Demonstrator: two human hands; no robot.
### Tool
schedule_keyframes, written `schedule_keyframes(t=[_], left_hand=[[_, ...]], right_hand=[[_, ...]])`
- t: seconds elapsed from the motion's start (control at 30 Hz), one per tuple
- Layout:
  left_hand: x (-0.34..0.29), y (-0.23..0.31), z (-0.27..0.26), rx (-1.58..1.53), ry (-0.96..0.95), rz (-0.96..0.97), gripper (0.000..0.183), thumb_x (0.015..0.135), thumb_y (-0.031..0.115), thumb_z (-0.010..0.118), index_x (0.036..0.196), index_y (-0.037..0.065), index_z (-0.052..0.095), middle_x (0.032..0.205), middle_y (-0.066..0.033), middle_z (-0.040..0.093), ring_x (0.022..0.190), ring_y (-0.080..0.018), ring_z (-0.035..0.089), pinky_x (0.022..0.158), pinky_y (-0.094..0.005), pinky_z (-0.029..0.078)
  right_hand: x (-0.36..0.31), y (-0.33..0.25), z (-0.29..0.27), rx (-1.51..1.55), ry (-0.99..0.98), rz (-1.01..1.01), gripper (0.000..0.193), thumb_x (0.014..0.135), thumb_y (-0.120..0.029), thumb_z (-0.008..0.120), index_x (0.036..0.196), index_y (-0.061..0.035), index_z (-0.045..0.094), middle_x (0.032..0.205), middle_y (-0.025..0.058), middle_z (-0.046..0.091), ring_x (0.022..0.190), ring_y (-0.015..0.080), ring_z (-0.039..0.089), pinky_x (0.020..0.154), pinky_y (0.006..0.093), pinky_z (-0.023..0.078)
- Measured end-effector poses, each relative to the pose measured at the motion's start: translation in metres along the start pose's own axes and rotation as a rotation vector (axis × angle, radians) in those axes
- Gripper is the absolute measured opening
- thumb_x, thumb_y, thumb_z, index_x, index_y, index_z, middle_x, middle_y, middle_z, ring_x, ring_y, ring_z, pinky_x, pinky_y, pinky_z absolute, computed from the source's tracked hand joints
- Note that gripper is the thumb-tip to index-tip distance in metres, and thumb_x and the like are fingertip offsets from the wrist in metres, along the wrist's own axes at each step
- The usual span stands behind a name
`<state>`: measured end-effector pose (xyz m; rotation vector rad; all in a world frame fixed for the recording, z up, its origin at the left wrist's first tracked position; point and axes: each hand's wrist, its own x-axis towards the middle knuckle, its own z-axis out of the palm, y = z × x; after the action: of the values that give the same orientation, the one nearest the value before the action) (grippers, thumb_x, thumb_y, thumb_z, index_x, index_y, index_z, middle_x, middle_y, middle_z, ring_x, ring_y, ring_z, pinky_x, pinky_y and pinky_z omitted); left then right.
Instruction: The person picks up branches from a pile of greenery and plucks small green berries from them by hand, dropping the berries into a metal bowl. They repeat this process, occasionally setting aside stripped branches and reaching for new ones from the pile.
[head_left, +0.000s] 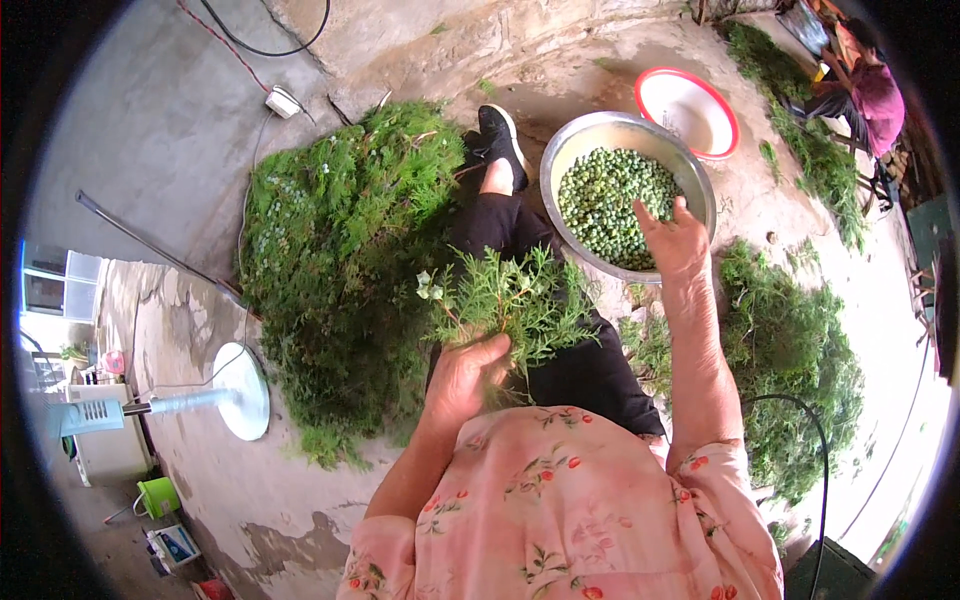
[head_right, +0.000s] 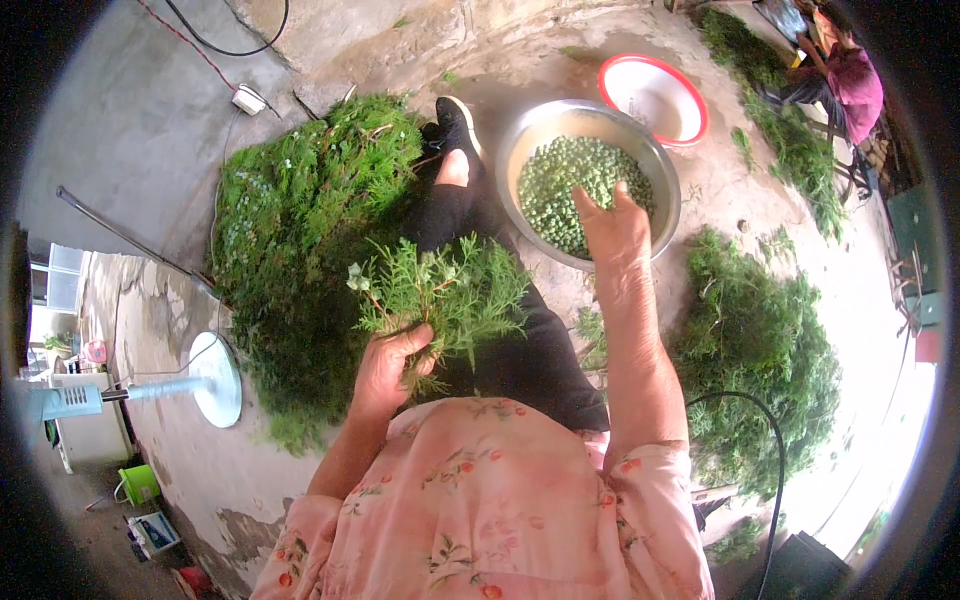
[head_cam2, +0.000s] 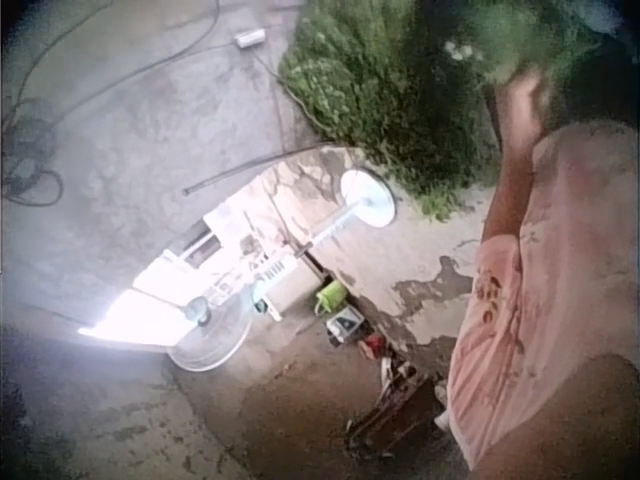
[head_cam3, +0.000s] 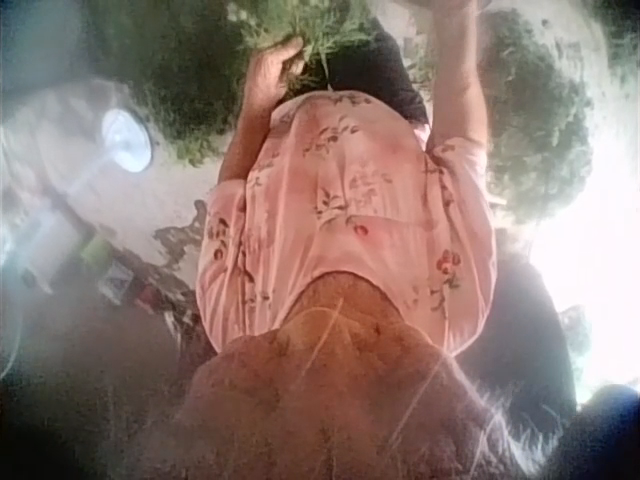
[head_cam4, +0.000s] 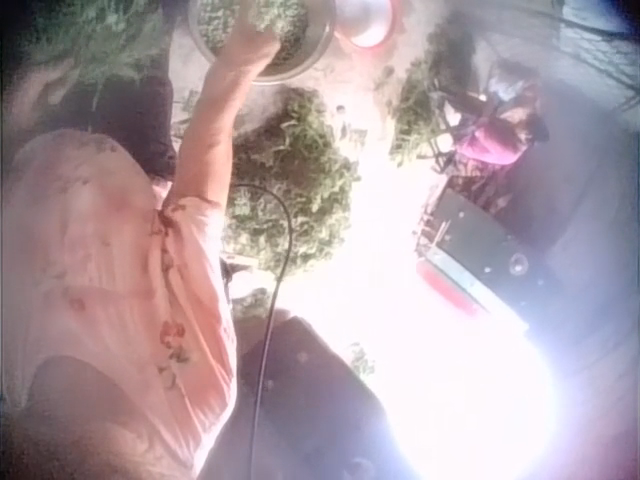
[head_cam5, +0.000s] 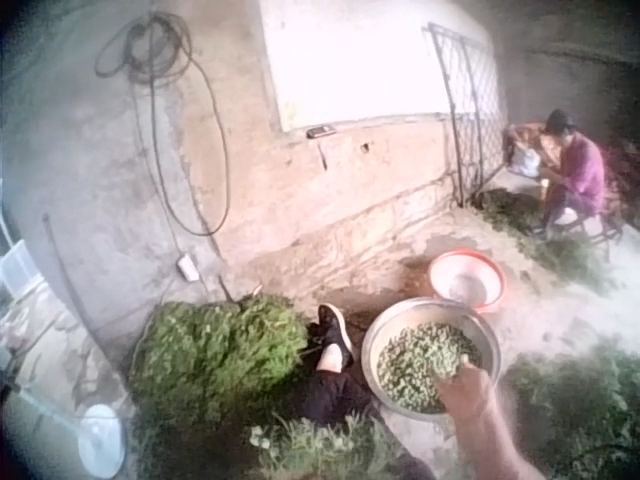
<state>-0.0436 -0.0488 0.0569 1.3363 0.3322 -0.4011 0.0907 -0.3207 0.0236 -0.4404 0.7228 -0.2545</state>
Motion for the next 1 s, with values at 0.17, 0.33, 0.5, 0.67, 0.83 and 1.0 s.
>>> schedule_keyframes(t=[0.17, 0.33, 0.5, 0.67, 0.83, 1.0], left_hand=[[-0.001, 0.001, 0.002, -0.226, 0.003, -0.192, 0.021, 0.081, 0.014, 0.063, 0.098, 0.003, 0.057, 0.070, -0.0021, 0.054, 0.050, -0.0079, 0.044, 0.044, -0.0211, 0.036], [-0.006, 0.011, 0.009, -0.199, -0.022, -0.162, 0.023, 0.082, 0.014, 0.062, 0.100, 0.003, 0.056, 0.073, -0.0023, 0.055, 0.049, -0.0073, 0.044, 0.042, -0.0191, 0.033], [-0.007, 0.014, 0.010, -0.231, -0.024, -0.169, 0.024, 0.082, 0.015, 0.061, 0.103, 0.004, 0.055, 0.077, -0.0022, 0.055, 0.051, -0.0059, 0.044, 0.040, -0.0168, 0.032], [-0.009, 0.017, 0.008, -0.292, -0.064, -0.166, 0.030, 0.083, 0.012, 0.059, 0.111, 0.004, 0.052, 0.085, -0.0011, 0.057, 0.056, -0.0051, 0.046, 0.039, -0.0158, 0.032], [-0.011, 0.016, 0.002, -0.219, -0.049, -0.206, 0.031, 0.082, 0.016, 0.062, 0.110, 0.004, 0.055, 0.089, -0.0017, 0.059, 0.063, -0.0059, 0.051, 0.047, -0.0179, 0.039], [-0.016, 0.019, -0.006, -0.065, -0.027, -0.182, 0.033, 0.080, 0.021, 0.064, 0.107, 0.004, 0.059, 0.093, -0.0028, 0.062, 0.073, -0.0081, 0.057, 0.059, -0.0211, 0.045]], right_hand=[[-0.086, 0.024, 0.023, -0.708, -0.585, 0.041, 0.014, 0.088, -0.007, 0.050, 0.096, -0.0026, 0.061, 0.081, 0.0056, 0.063, 0.053, 0.0093, 0.054, 0.044, 0.0204, 0.041], [-0.100, 0.032, 0.034, -1.142, -1.013, 0.149, 0.033, 0.079, 0.003, 0.046, 0.108, -0.0038, 0.060, 0.080, 0.0015, 0.063, 0.048, 0.0038, 0.049, 0.042, 0.0170, 0.036], [-0.099, 0.041, 0.022, -1.105, -1.098, 0.364, 0.034, 0.076, 0.001, 0.053, 0.109, -0.0047, 0.059, 0.075, -0.0025, 0.062, 0.047, 0.0020, 0.047, 0.043, 0.0151, 0.036], [-0.102, 0.050, 0.018, -1.097, -1.149, 0.371, 0.030, 0.076, 0.004, 0.058, 0.105, -0.0040, 0.061, 0.077, -0.0024, 0.061, 0.053, 0.0023, 0.048, 0.048, 0.0154, 0.039], [-0.108, 0.050, 0.020, -1.332, -1.242, -0.009, 0.020, 0.075, 0.007, 0.055, 0.093, -0.0008, 0.060, 0.076, 0.0026, 0.059, 0.061, 0.0118, 0.055, 0.055, 0.0241, 0.046], [-0.085, 0.043, 0.004, -1.693, -1.100, -1.034, 0.027, 0.066, 0.003, 0.055, 0.090, -0.0074, 0.063, 0.085, 0.0119, 0.060, 0.080, 0.0287, 0.060, 0.064, 0.0356, 0.050]])
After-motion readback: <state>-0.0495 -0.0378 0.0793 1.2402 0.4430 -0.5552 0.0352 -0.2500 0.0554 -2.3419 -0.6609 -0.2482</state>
